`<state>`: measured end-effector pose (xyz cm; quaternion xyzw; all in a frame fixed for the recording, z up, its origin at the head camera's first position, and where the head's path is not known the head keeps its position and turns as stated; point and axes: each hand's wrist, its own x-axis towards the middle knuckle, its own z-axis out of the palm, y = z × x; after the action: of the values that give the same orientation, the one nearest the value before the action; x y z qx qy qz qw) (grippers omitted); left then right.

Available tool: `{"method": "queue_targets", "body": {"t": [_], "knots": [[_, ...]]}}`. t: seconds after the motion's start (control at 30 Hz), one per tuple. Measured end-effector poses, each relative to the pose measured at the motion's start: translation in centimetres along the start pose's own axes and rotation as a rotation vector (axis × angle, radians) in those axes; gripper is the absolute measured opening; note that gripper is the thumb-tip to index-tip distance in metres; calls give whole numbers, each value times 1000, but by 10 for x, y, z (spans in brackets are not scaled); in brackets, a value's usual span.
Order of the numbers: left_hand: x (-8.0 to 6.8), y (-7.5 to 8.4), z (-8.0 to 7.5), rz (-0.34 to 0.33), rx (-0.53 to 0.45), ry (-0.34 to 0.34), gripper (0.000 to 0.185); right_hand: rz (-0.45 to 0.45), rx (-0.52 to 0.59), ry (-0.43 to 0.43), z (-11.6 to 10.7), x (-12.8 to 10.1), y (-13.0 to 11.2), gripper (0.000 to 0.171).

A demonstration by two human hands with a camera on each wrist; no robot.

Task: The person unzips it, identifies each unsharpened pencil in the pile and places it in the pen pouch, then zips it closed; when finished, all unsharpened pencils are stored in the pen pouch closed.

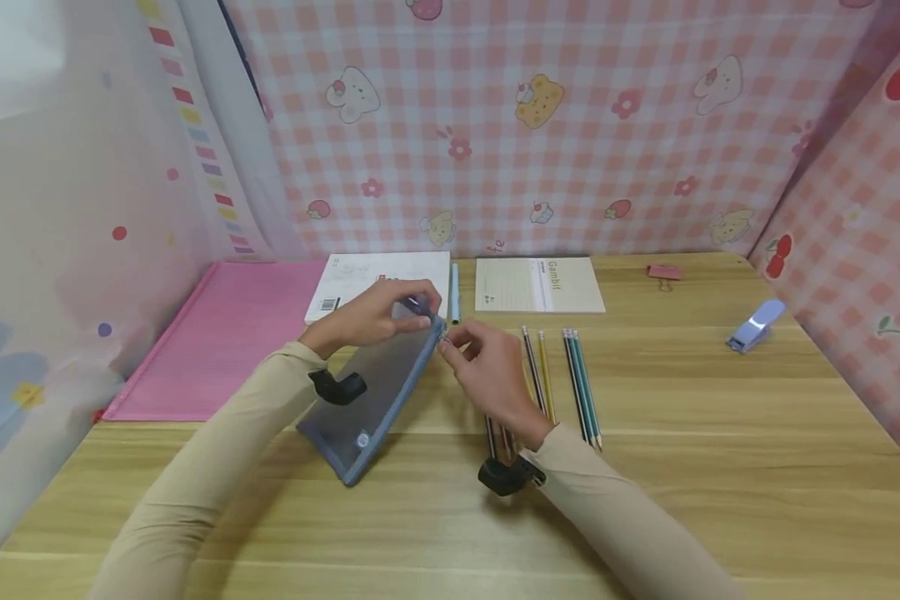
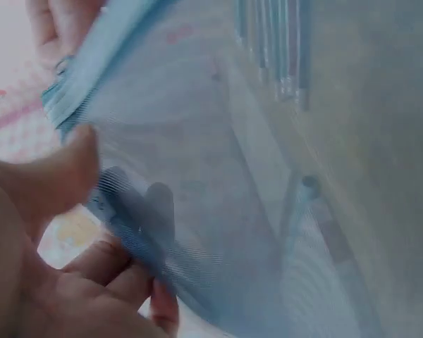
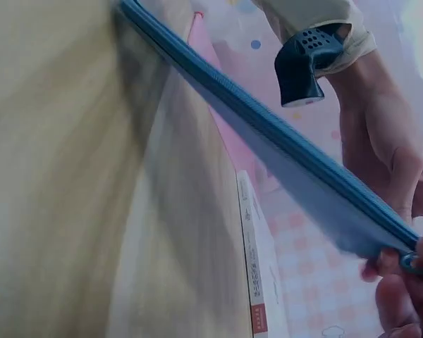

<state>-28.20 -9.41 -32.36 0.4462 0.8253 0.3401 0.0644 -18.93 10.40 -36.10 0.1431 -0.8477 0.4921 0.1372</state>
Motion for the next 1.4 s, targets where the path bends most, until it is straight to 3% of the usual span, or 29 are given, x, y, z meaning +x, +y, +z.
{"method": "queue_targets", "body": {"t": [0.2,0.47,0.67,0.87,1.03,1.2,1.4], "knots": [[0,-12,5,-98,-181,-10,21,22,106,83,-1,14,1,11],[2,-18,15,-262,-432,85,27,2,264,120,-1,26,5,20],[0,-18,13,-291,-553,114,27,-43,307,126,-1,29,9,21],[-1,-21,10,-308,-525,129,25,-91,245,90,-3,23,10,20],[-3,-23,12,-220,-537,144,26,-205,135,72,-3,15,13,17],[-5,-22,14,-222,-528,215,27,-315,4,74,-1,7,14,16],[-3,-25,10,-253,-556,316,26,-431,-63,42,0,-1,13,13]]}}
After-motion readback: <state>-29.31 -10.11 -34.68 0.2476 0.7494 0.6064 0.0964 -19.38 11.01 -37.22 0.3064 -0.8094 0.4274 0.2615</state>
